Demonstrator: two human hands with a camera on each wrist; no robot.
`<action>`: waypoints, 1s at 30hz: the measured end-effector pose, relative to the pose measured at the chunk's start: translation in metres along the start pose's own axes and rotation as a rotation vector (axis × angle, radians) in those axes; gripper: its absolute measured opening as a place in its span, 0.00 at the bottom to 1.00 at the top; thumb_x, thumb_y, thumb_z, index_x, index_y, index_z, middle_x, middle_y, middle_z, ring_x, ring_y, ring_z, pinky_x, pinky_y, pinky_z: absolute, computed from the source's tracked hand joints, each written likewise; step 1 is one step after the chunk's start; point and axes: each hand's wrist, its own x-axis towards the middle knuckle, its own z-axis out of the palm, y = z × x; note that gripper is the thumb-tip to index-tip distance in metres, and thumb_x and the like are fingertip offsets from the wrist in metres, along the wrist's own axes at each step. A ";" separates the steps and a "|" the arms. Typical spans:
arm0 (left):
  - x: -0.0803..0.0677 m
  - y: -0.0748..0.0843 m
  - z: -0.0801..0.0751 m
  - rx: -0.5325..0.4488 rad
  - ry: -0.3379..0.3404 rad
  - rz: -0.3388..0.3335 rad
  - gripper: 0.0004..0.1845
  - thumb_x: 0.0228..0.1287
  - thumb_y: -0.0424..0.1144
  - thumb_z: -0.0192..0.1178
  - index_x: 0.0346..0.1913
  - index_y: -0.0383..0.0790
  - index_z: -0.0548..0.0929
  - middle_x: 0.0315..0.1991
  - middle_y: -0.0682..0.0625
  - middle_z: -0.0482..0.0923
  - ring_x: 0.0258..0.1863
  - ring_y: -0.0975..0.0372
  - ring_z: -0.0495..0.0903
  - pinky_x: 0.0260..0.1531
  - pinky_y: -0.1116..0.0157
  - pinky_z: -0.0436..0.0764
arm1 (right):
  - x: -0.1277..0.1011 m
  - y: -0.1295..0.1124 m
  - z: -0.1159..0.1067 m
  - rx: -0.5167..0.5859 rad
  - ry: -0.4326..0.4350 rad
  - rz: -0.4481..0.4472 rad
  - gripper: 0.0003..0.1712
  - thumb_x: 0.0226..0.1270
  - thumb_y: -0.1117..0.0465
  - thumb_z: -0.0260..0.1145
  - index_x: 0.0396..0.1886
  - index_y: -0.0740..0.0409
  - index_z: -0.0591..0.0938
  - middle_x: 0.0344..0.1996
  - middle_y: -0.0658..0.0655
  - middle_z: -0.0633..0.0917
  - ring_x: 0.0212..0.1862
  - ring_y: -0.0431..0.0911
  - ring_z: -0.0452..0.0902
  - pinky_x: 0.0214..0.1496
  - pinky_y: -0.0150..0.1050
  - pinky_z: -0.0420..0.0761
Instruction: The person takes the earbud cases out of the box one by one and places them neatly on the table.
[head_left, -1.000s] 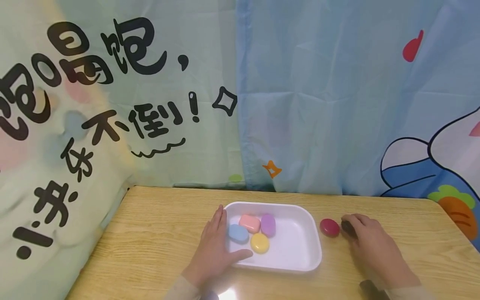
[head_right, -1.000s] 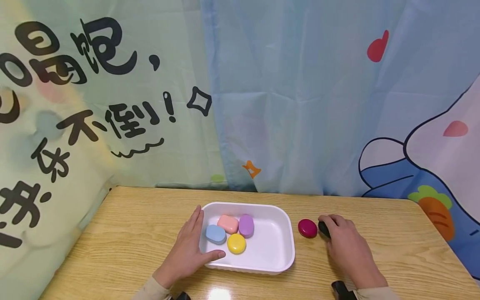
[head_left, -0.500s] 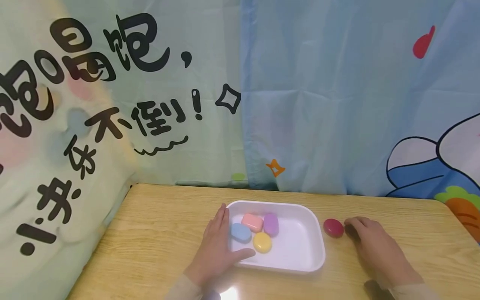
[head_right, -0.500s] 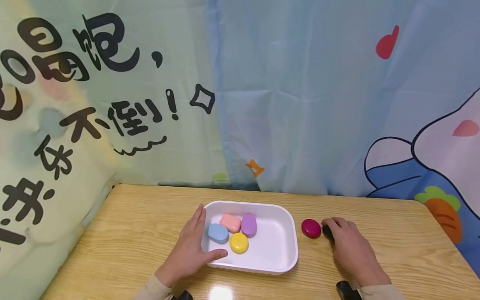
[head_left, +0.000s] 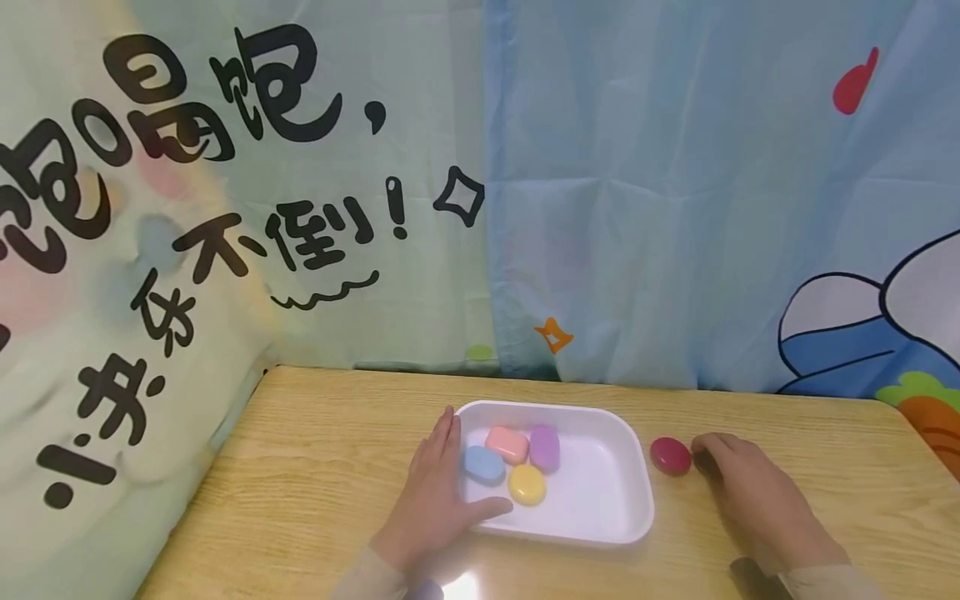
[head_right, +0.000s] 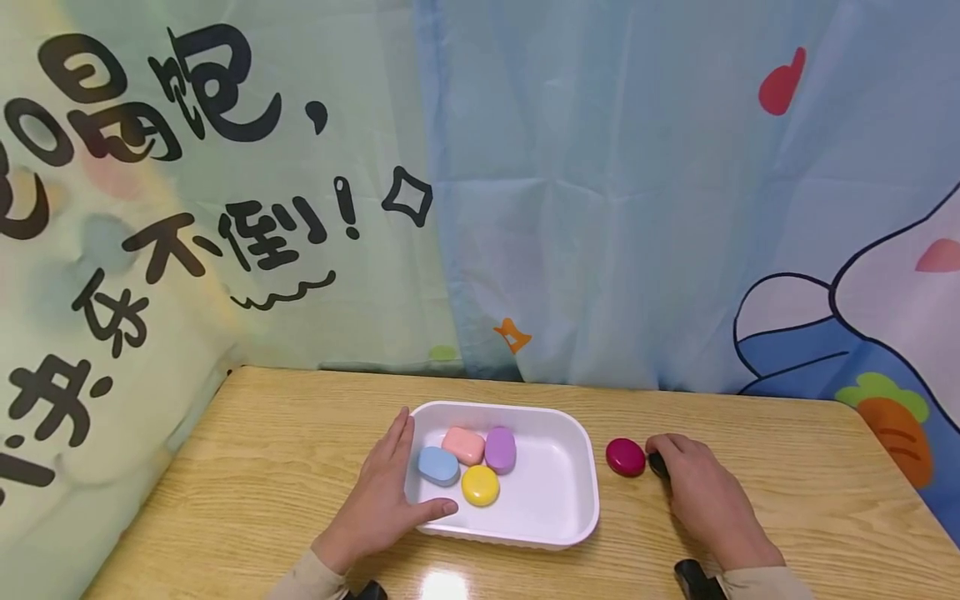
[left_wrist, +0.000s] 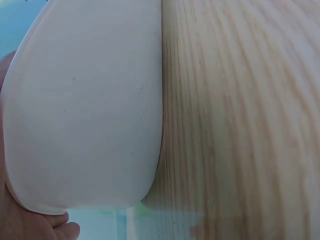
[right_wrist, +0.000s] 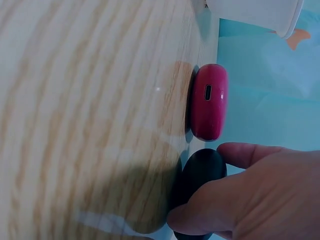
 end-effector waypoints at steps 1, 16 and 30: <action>0.000 0.000 0.000 0.000 0.001 0.002 0.67 0.50 0.73 0.66 0.80 0.32 0.47 0.82 0.44 0.41 0.79 0.50 0.46 0.76 0.47 0.48 | 0.000 0.000 0.000 0.000 -0.004 0.001 0.13 0.70 0.70 0.62 0.53 0.66 0.81 0.54 0.73 0.80 0.58 0.70 0.72 0.60 0.69 0.70; 0.002 -0.003 0.002 0.000 0.003 0.010 0.67 0.49 0.71 0.68 0.80 0.33 0.48 0.82 0.44 0.41 0.79 0.50 0.46 0.76 0.47 0.48 | -0.004 0.002 -0.002 0.012 -0.003 -0.004 0.16 0.70 0.70 0.62 0.56 0.68 0.78 0.55 0.73 0.78 0.59 0.71 0.70 0.60 0.71 0.69; 0.002 -0.002 0.001 0.003 0.016 0.017 0.67 0.50 0.70 0.69 0.79 0.31 0.48 0.81 0.43 0.42 0.79 0.49 0.48 0.76 0.47 0.50 | -0.002 -0.009 -0.018 -0.052 -0.020 -0.028 0.27 0.62 0.77 0.66 0.62 0.70 0.74 0.61 0.79 0.70 0.62 0.74 0.64 0.56 0.74 0.69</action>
